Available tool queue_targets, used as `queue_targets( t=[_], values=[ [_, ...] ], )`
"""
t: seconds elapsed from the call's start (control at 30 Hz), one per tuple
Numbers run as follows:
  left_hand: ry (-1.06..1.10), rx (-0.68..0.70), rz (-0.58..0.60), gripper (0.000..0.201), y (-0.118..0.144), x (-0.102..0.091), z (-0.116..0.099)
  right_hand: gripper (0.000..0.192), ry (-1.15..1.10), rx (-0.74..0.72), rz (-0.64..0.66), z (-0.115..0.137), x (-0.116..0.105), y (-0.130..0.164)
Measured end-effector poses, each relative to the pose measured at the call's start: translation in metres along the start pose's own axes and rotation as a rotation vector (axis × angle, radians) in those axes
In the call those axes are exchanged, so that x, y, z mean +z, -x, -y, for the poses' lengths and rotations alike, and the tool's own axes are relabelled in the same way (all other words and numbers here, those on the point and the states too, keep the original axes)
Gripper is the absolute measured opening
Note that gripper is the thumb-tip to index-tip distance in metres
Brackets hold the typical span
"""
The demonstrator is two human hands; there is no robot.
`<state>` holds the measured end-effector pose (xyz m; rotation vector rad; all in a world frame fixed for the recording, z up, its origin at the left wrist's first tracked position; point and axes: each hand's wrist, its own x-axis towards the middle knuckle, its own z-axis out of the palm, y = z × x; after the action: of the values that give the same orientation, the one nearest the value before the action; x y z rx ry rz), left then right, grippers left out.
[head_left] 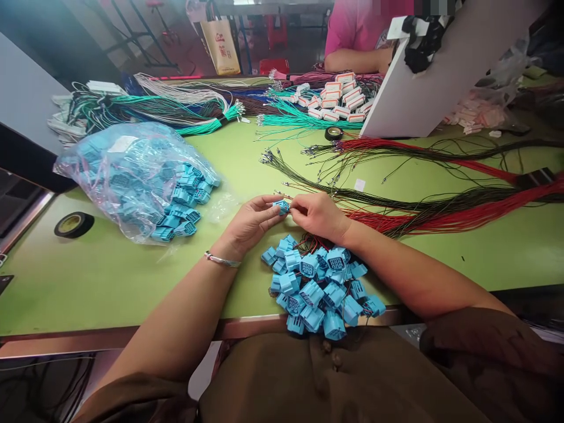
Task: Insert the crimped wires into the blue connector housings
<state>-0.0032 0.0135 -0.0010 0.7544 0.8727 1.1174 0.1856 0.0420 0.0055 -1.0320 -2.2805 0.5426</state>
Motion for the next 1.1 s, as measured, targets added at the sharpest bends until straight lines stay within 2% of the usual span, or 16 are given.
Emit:
queue_targets(
  t=[0.07, 0.13, 0.27, 0.5, 0.63, 0.73, 0.83, 0.93, 1.03, 1.1],
  values=[
    [0.018, -0.004, -0.009, 0.028, 0.0, -0.001, 0.0, 0.01, -0.112, 0.077, -0.027, -0.002, 0.0, 0.001],
    [0.021, -0.01, -0.009, 0.028, 0.0, -0.001, -0.001, 0.009, -0.129, 0.09, -0.044, -0.002, 0.0, 0.002],
    [-0.003, -0.006, -0.02, 0.031, 0.001, 0.0, -0.001, 0.013, 0.008, 0.027, -0.039, 0.0, -0.001, 0.0],
    [-0.03, -0.004, -0.037, 0.033, 0.002, 0.006, 0.004, 0.014, 0.131, 0.027, -0.012, 0.006, 0.004, -0.001],
    [-0.036, -0.009, -0.038, 0.034, 0.005, 0.01, 0.0, 0.012, -0.032, 0.071, 0.015, 0.001, -0.003, -0.005],
    [-0.027, 0.007, -0.043, 0.036, 0.007, 0.012, -0.004, 0.015, -0.158, 0.155, 0.007, -0.012, -0.015, -0.028],
    [0.014, -0.006, -0.064, 0.035, 0.008, 0.013, -0.006, 0.018, 0.046, 0.26, -0.011, -0.027, -0.024, -0.068],
    [0.043, -0.025, -0.068, 0.036, 0.008, 0.011, -0.006, 0.014, 0.331, 0.457, 0.099, -0.037, -0.021, -0.109],
    [0.049, -0.041, -0.057, 0.035, 0.008, 0.009, -0.006, 0.01, 0.377, 0.582, 0.226, -0.044, -0.012, -0.134],
    [0.063, -0.052, -0.052, 0.034, 0.007, 0.008, -0.005, 0.008, 0.356, 0.622, 0.241, -0.049, -0.009, -0.142]
  ],
)
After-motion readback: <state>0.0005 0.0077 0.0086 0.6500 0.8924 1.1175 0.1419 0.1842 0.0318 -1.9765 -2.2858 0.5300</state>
